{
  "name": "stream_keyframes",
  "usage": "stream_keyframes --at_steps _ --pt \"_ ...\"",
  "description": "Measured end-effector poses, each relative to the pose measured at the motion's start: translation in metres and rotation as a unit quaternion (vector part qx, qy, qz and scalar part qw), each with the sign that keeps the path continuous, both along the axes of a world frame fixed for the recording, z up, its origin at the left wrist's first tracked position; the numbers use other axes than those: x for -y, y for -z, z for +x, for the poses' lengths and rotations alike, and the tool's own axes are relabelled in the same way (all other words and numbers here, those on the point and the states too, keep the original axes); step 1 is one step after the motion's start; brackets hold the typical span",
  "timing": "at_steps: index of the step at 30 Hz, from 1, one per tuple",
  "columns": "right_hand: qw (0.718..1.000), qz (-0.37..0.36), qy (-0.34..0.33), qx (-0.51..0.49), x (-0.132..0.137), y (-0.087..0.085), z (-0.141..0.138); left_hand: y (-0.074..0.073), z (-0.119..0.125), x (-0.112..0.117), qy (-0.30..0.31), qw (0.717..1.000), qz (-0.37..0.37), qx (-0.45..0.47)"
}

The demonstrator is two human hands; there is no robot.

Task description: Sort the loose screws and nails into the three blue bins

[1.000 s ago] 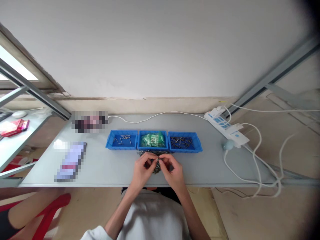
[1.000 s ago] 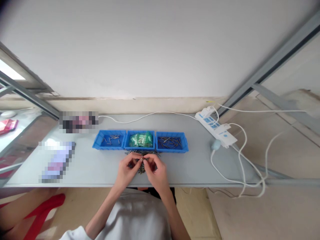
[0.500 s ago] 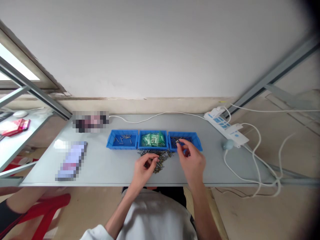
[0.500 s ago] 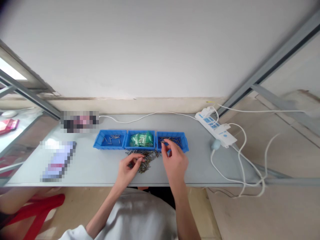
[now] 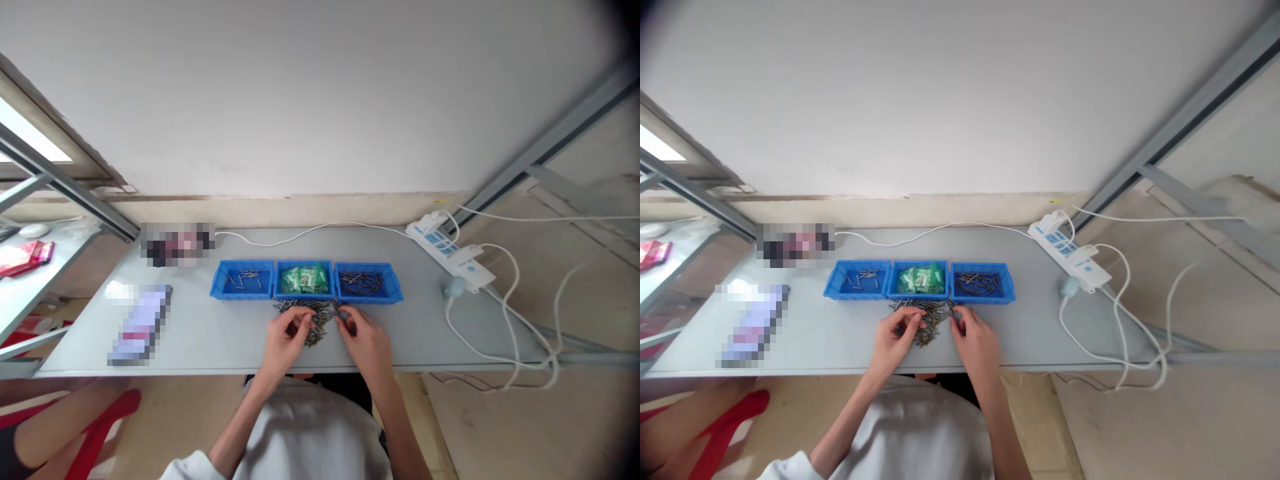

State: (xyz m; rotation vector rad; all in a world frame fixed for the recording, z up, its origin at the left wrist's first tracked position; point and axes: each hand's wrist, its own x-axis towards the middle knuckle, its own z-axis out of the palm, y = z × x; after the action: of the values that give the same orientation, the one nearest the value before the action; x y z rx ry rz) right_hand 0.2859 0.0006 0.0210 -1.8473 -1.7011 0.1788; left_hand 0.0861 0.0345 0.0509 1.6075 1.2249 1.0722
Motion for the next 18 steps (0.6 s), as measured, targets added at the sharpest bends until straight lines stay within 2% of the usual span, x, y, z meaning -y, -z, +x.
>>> stream_keyframes --at_steps 6,13,18 --pt "1.000 0.004 0.013 0.009 -0.0027 -0.0021 -0.0031 0.0039 -0.0009 0.0003 -0.005 1.000 -0.005 0.011" --pt "0.998 0.053 0.043 0.007 0.0009 0.0048 -0.0051 0.0053 -0.0018 0.0004 -0.003 1.000 -0.003 0.017" --pt "0.992 0.121 0.035 -0.018 0.0048 -0.0041 -0.0063 0.0102 -0.0009 0.0009 -0.001 1.000 0.005 0.012"
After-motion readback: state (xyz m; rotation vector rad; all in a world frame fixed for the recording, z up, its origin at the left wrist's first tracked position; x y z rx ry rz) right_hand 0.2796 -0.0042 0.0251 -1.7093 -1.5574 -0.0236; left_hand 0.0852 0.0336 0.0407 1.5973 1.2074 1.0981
